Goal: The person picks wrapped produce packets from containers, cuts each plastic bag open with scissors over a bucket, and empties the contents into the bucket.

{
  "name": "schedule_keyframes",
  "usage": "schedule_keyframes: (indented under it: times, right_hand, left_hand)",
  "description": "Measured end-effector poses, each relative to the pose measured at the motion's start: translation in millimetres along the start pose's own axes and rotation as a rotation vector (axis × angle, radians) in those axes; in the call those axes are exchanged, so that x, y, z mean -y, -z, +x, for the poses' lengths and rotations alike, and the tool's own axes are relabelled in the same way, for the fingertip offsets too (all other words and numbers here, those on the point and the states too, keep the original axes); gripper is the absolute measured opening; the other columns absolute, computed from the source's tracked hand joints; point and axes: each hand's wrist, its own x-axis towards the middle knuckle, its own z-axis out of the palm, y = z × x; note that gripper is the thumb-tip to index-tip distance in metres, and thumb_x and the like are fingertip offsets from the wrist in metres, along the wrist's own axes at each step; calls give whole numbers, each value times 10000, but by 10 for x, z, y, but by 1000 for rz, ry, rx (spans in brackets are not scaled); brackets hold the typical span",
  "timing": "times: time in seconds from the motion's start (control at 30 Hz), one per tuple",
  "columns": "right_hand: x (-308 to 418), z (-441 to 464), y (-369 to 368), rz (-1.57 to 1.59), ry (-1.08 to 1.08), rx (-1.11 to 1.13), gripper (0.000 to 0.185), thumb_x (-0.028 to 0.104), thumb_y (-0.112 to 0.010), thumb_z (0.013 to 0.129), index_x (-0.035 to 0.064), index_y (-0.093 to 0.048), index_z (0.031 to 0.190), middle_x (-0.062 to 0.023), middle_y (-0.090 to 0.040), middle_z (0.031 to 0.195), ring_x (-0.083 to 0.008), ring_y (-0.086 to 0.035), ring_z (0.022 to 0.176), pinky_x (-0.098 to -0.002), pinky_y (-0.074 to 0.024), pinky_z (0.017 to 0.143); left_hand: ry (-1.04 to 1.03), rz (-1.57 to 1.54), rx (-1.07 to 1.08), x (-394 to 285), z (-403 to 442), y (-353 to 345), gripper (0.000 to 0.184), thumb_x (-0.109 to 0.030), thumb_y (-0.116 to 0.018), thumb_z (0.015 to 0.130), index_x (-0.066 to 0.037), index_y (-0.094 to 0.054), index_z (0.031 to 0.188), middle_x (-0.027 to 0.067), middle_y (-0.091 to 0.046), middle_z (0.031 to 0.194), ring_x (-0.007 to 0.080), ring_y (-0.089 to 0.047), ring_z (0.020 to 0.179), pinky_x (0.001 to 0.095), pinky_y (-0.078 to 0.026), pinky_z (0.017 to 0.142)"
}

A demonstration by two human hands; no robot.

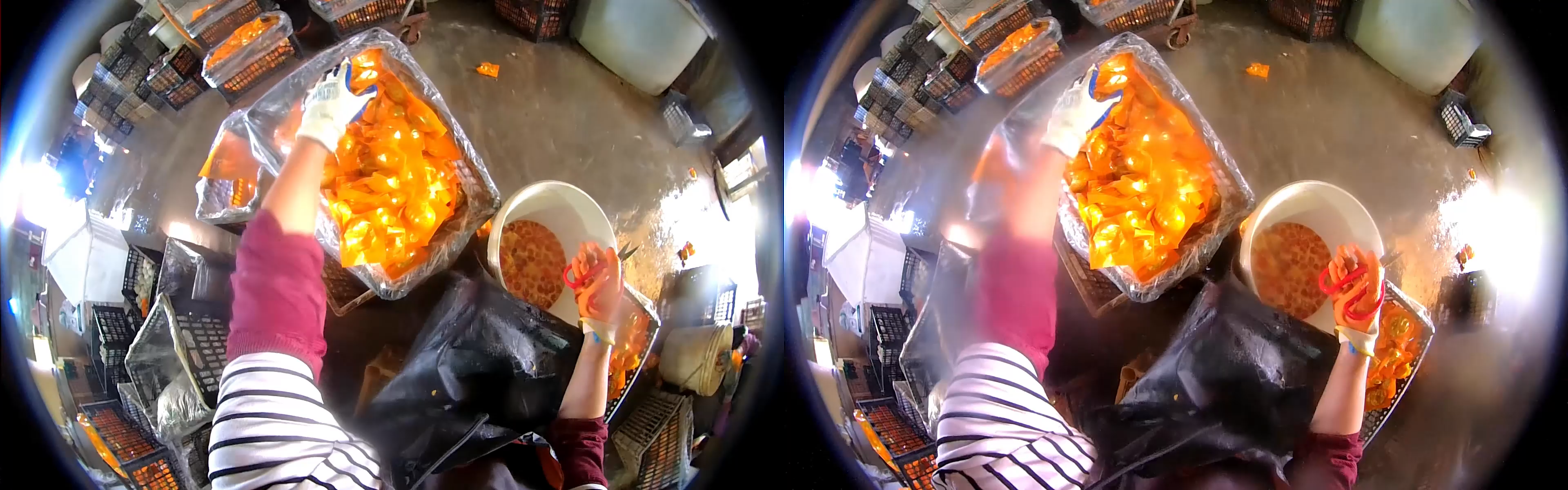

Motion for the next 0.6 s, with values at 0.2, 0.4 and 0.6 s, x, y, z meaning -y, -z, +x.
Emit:
schedule_keyframes:
  times: [0.2, 0.4, 0.6]
  right_hand:
    - [-20, 52, 148, 21, -19, 214, 462, 235, -571, 928, 63, -444, 1337, -158, -448, 1344, -308, -466, 1224, -430, -386, 1037]
    - [-12, -11, -86, -96, 119, 181, 438, 293, -574, 924, 29, -501, 1267, -174, -524, 1245, -276, -513, 1141, -361, -448, 945]
    - [-135, 231, 541, 149, -128, 342, 414, 290, -562, 931, 63, -488, 1270, -177, -483, 1294, -317, -510, 1175, -403, -439, 968]
  left_hand:
    - [74, 170, 279, -182, 410, -486, 745, -509, -691, 736, -94, -475, 1316, 157, -591, 1214, 307, -570, 1109, 393, -453, 946]
    - [159, -93, 302, -173, -115, -561, 530, -477, -705, 715, -155, -622, 1128, 138, -664, 1036, 309, -632, 959, 410, -500, 840]
    - [50, -176, 327, 104, -982, -842, 566, -467, -653, 779, -177, -536, 1250, 152, -594, 1191, 322, -587, 1062, 427, -465, 909]
